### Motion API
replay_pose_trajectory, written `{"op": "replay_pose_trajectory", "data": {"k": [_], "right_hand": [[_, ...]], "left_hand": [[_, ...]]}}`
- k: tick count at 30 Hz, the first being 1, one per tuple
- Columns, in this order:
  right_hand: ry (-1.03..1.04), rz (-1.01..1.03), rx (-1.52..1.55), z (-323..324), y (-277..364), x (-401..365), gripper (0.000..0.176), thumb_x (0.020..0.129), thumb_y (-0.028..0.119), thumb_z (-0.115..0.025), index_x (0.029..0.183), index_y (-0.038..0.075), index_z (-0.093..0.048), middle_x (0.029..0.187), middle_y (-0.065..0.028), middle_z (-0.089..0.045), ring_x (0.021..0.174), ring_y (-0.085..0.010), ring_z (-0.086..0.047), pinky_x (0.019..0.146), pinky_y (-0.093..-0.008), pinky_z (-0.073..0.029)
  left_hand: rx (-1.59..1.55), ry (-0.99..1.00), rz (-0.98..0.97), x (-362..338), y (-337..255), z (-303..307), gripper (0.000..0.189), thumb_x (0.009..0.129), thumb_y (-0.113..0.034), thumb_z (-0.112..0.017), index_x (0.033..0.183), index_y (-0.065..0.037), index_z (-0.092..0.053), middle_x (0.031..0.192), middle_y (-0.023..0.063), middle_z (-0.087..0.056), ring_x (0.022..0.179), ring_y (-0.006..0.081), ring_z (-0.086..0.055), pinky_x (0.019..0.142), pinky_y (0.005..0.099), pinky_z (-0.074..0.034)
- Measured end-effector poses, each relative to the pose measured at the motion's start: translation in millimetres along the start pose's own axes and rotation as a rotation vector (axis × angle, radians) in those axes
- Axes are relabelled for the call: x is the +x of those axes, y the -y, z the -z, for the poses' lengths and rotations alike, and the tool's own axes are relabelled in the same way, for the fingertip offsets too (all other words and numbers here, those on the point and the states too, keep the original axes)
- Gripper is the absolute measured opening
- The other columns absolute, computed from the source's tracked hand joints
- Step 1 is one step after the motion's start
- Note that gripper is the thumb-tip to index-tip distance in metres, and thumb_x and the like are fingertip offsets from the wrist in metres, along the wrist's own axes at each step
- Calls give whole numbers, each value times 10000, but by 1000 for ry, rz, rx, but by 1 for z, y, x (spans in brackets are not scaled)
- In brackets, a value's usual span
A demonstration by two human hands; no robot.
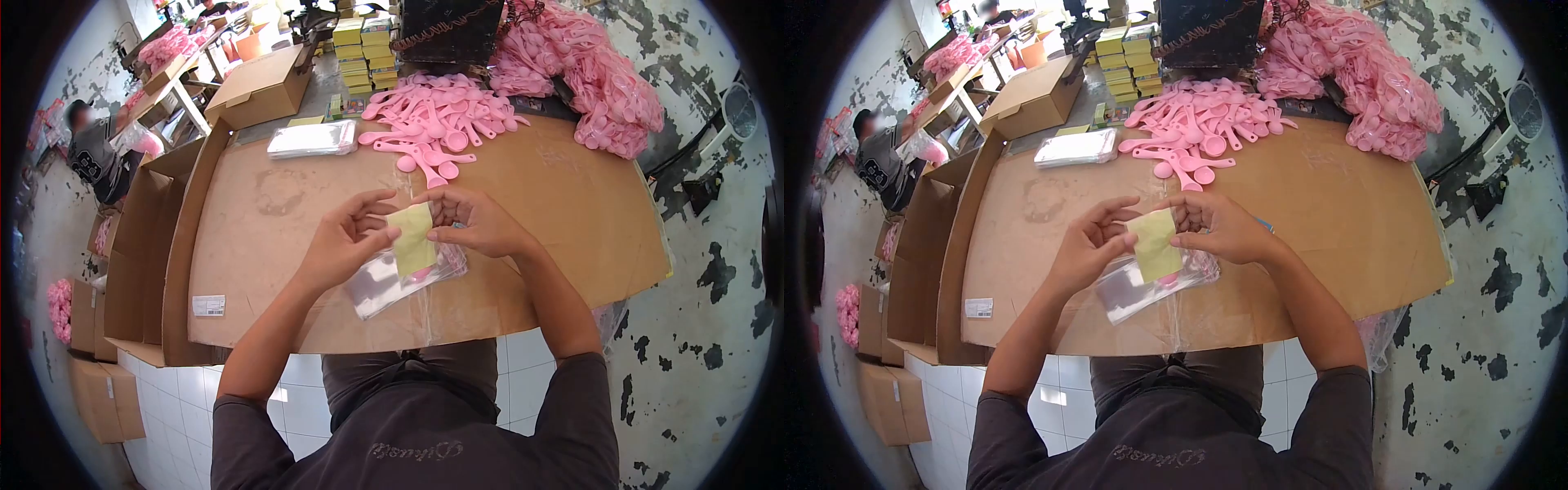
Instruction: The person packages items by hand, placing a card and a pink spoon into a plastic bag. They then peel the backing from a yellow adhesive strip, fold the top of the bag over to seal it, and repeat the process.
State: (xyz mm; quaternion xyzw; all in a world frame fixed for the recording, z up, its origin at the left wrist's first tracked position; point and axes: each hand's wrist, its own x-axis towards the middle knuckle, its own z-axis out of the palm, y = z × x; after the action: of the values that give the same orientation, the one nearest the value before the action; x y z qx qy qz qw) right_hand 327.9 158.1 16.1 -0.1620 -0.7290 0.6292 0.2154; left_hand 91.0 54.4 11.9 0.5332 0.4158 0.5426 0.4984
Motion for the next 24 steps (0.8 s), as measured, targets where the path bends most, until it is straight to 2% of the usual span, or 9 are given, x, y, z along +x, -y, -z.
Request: {"op": "replay_pose_trajectory", "data": {"k": [4, 6, 8, 10, 13, 17, 18, 21, 24], "right_hand": [[-15, 87, 2, -1, 9, -5, 469, 927, 12, -708, 1372, 2, -560, 1038, -52, -681, 953, -110, -645, 820, -267, -518], [-108, 50, -270, 11, 17, -11, 428, 930, 59, -720, 1338, 16, -598, 1027, -45, -670, 952, -121, -636, 840, -293, -520], [-203, 3, -509, 32, 17, -20, 390, 917, 114, -741, 1281, 18, -640, 1020, -62, -669, 941, -158, -643, 841, -321, -531], [-293, -55, -713, 53, 10, -32, 367, 888, 178, -772, 1200, 6, -686, 1016, -103, -678, 920, -222, -667, 822, -353, -552], [-358, -157, -805, 74, -6, -46, 399, 858, 219, -801, 1182, 11, -696, 1042, -100, -660, 942, -229, -642, 865, -352, -526], [-241, -150, -917, 79, -11, -57, 369, 824, 165, -826, 1132, 10, -694, 1028, -92, -635, 931, -222, -628, 850, -345, -519], [-237, -182, -876, 80, -13, -57, 362, 814, 147, -832, 1119, 11, -690, 1024, -84, -629, 926, -215, -624, 849, -344, -516], [-245, -213, -734, 82, -14, -55, 348, 784, 106, -845, 1072, 13, -673, 999, -90, -641, 913, -204, -629, 833, -344, -514], [-277, -220, -625, 83, -17, -50, 322, 796, 75, -825, 1062, 14, -654, 952, -83, -662, 885, -179, -630, 820, -336, -510]], "left_hand": [[153, 74, 163, -18, -9, 12, 255, 949, -113, -745, 1136, 52, -690, 1021, 89, -732, 844, 119, -707, 739, 266, -596], [223, -3, 185, -36, -22, 28, 191, 983, -116, -697, 1080, 48, -705, 983, 90, -734, 817, 134, -718, 736, 285, -608], [109, -346, -47, -55, -18, 56, 196, 1009, -125, -654, 1130, 24, -692, 1019, 97, -732, 826, 163, -731, 724, 305, -622], [-269, -681, -389, -70, -12, 94, 405, 1071, -236, -551, 1414, -25, -503, 1296, 112, -653, 1128, 213, -679, 843, 338, -611], [-235, -703, -378, -69, -30, 78, 468, 1101, -320, -454, 1469, -32, -472, 1410, 113, -578, 1191, 173, -620, 887, 268, -545], [241, -345, -14, -50, -19, 59, 310, 1015, -155, -617, 1288, -12, -648, 1126, 105, -701, 920, 152, -696, 808, 285, -552], [329, -227, 48, -42, -13, 50, 308, 985, -128, -657, 1275, -24, -664, 1081, 68, -712, 945, 130, -680, 812, 276, -535], [742, 56, -8, -12, -6, 11, 311, 905, -200, -765, 1173, -45, -729, 1000, 69, -698, 903, 148, -664, 819, 292, -515], [988, 114, -110, 5, 17, -8, 326, 890, -218, -783, 1159, -41, -733, 967, 84, -684, 838, 157, -650, 756, 313, -517]]}}
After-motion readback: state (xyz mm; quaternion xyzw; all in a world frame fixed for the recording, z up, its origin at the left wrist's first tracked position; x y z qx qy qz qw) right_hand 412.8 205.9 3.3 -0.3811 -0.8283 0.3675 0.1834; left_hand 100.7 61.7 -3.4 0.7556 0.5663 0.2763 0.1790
